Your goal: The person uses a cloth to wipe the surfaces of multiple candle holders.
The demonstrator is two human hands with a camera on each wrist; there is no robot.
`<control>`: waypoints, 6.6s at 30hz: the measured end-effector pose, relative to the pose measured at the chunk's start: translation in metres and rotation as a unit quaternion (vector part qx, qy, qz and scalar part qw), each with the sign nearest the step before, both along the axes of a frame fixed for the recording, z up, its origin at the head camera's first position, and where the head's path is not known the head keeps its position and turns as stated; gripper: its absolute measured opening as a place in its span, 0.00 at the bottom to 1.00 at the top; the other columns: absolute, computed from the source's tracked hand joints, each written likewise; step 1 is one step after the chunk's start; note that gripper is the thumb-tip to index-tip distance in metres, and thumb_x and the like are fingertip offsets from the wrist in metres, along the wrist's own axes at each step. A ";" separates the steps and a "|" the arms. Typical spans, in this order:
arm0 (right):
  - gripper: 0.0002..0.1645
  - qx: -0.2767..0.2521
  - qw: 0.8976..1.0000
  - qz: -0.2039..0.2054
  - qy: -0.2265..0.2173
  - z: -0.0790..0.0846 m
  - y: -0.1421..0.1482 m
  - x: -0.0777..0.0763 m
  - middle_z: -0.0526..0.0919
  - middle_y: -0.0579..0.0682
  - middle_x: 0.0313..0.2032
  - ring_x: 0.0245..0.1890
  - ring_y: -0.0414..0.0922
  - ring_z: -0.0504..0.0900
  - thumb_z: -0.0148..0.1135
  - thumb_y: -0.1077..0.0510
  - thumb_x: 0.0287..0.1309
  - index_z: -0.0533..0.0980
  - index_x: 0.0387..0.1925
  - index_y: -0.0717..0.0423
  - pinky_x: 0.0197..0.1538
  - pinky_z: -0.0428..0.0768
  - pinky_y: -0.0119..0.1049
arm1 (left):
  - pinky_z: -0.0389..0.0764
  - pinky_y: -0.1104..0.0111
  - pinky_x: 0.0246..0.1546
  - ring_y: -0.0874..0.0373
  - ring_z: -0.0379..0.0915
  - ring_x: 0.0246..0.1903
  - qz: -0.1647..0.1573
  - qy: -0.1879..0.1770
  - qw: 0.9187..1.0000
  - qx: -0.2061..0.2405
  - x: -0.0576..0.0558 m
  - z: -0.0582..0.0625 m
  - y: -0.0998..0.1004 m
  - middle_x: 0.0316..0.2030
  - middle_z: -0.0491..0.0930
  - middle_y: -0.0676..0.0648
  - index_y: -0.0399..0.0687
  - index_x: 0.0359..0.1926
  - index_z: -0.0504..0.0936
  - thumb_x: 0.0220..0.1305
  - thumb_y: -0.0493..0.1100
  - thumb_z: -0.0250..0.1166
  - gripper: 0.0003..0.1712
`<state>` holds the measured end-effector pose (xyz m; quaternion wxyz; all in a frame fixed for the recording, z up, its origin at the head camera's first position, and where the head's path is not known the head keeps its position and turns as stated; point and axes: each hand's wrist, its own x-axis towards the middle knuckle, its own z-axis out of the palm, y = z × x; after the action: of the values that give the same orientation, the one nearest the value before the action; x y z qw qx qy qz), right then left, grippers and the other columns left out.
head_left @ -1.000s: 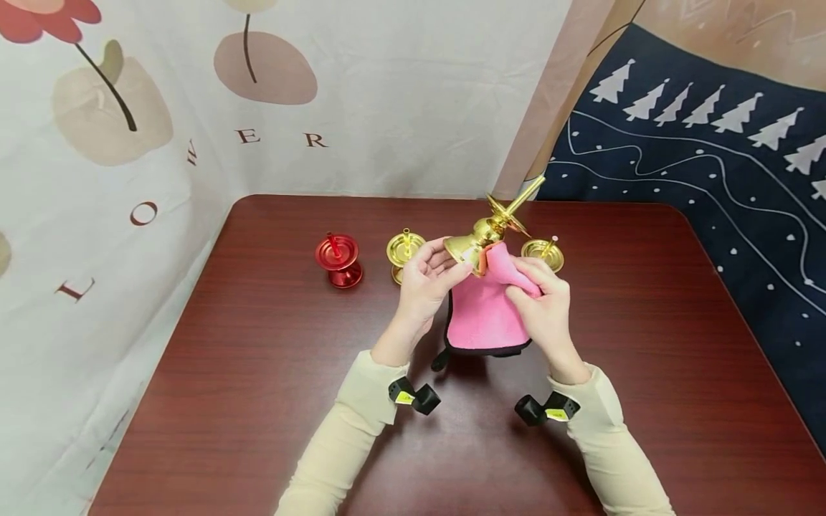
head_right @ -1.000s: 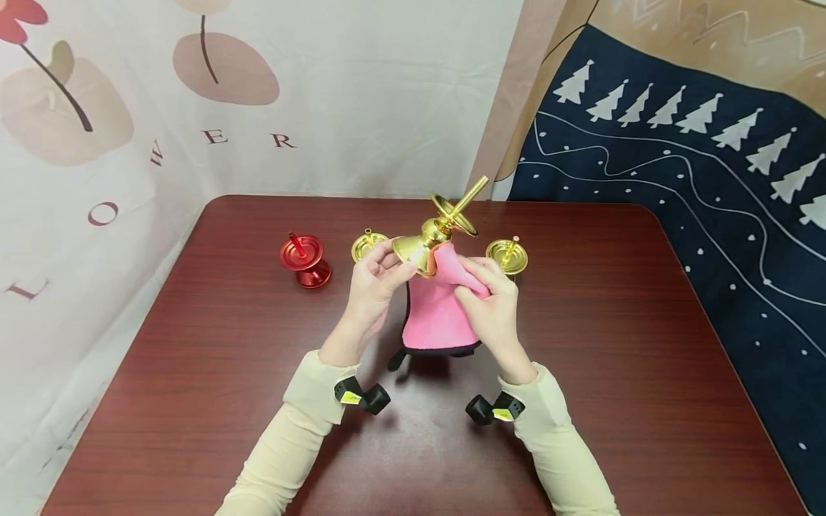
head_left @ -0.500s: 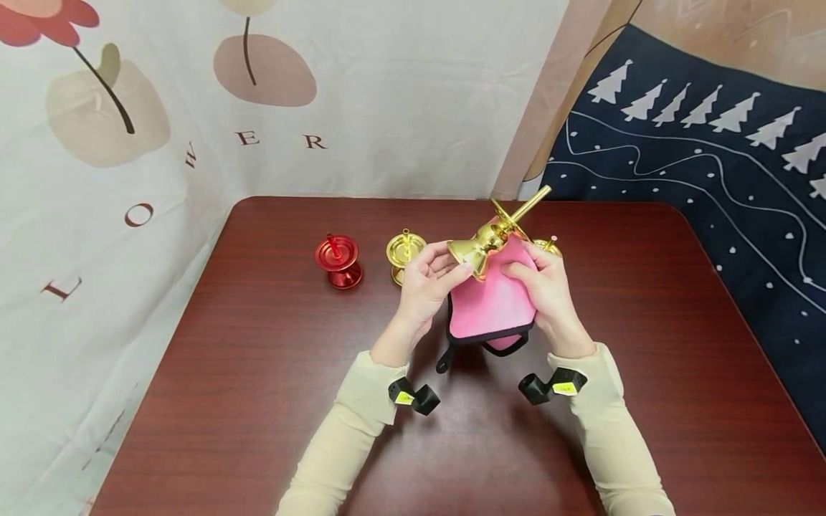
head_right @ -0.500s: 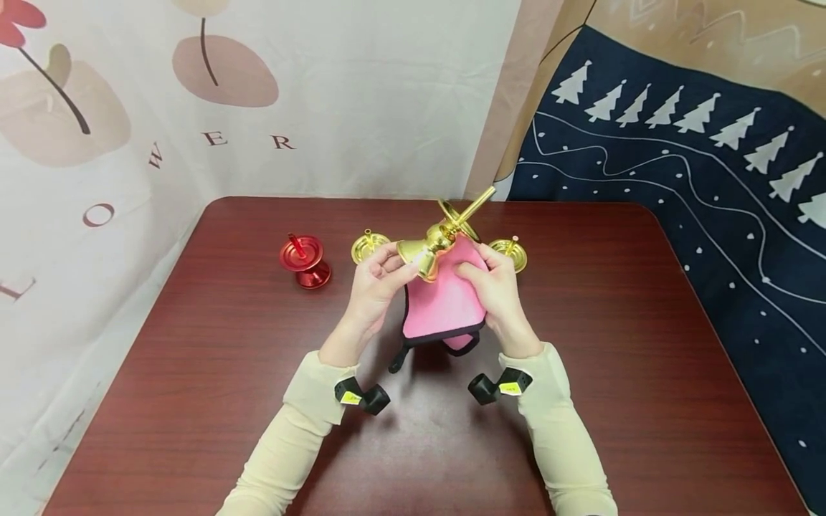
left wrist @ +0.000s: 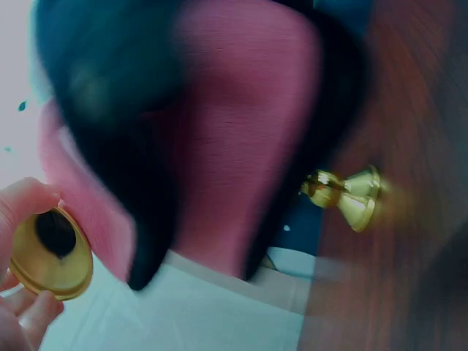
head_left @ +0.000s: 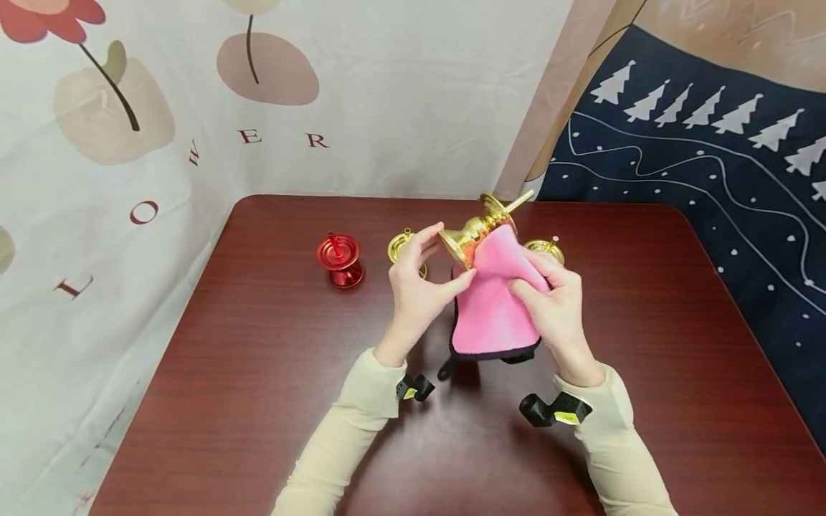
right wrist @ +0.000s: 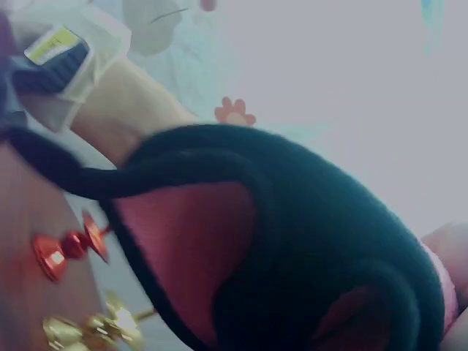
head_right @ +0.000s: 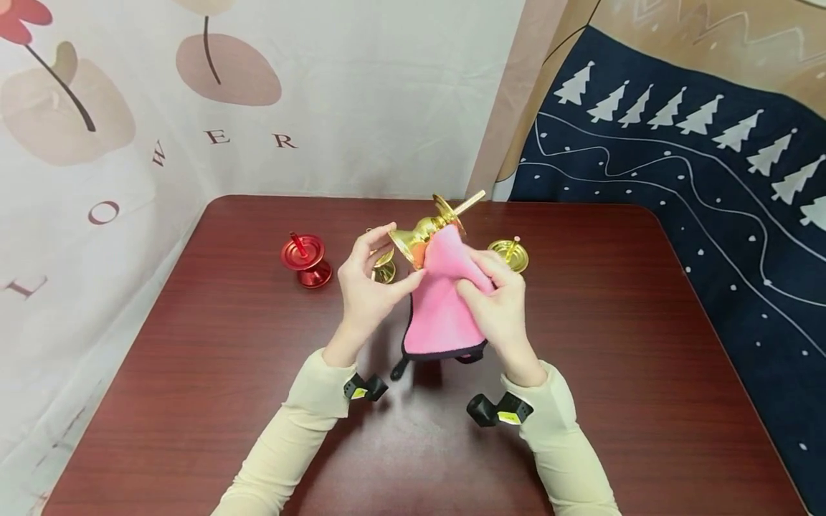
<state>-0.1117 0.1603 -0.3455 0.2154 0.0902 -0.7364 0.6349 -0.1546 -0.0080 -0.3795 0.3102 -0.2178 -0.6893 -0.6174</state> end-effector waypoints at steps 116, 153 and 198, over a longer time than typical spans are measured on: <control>0.22 0.124 0.982 -0.142 0.008 -0.007 0.050 0.020 0.77 0.32 0.35 0.34 0.36 0.74 0.60 0.74 0.45 0.80 0.46 0.64 0.32 0.71 0.22 | 0.72 0.76 0.30 0.56 0.72 0.34 0.028 -0.207 0.978 0.009 -0.036 -0.038 0.038 0.35 0.78 0.43 0.38 0.39 0.83 0.46 0.39 0.74 0.17; 0.21 0.118 0.981 -0.154 -0.001 -0.013 0.066 0.047 0.78 0.33 0.35 0.34 0.35 0.74 0.61 0.76 0.44 0.80 0.44 0.68 0.32 0.71 0.21 | 0.72 0.60 0.38 0.49 0.75 0.34 0.080 -0.270 0.945 -0.169 -0.075 -0.100 0.061 0.29 0.83 0.47 0.44 0.36 0.85 0.45 0.42 0.72 0.14; 0.20 0.125 0.981 -0.146 -0.001 -0.014 0.063 0.039 0.79 0.33 0.35 0.33 0.35 0.74 0.60 0.75 0.45 0.81 0.44 0.66 0.30 0.69 0.22 | 0.70 0.59 0.54 0.47 0.72 0.53 0.041 -0.345 0.913 -0.215 -0.059 -0.094 0.045 0.52 0.78 0.42 0.39 0.58 0.72 0.44 0.49 0.75 0.40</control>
<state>-0.0729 0.2236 -0.3593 0.2922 0.0074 -0.8153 0.4998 -0.2132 0.0366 -0.4733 0.0245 -0.0242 -0.8779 -0.4776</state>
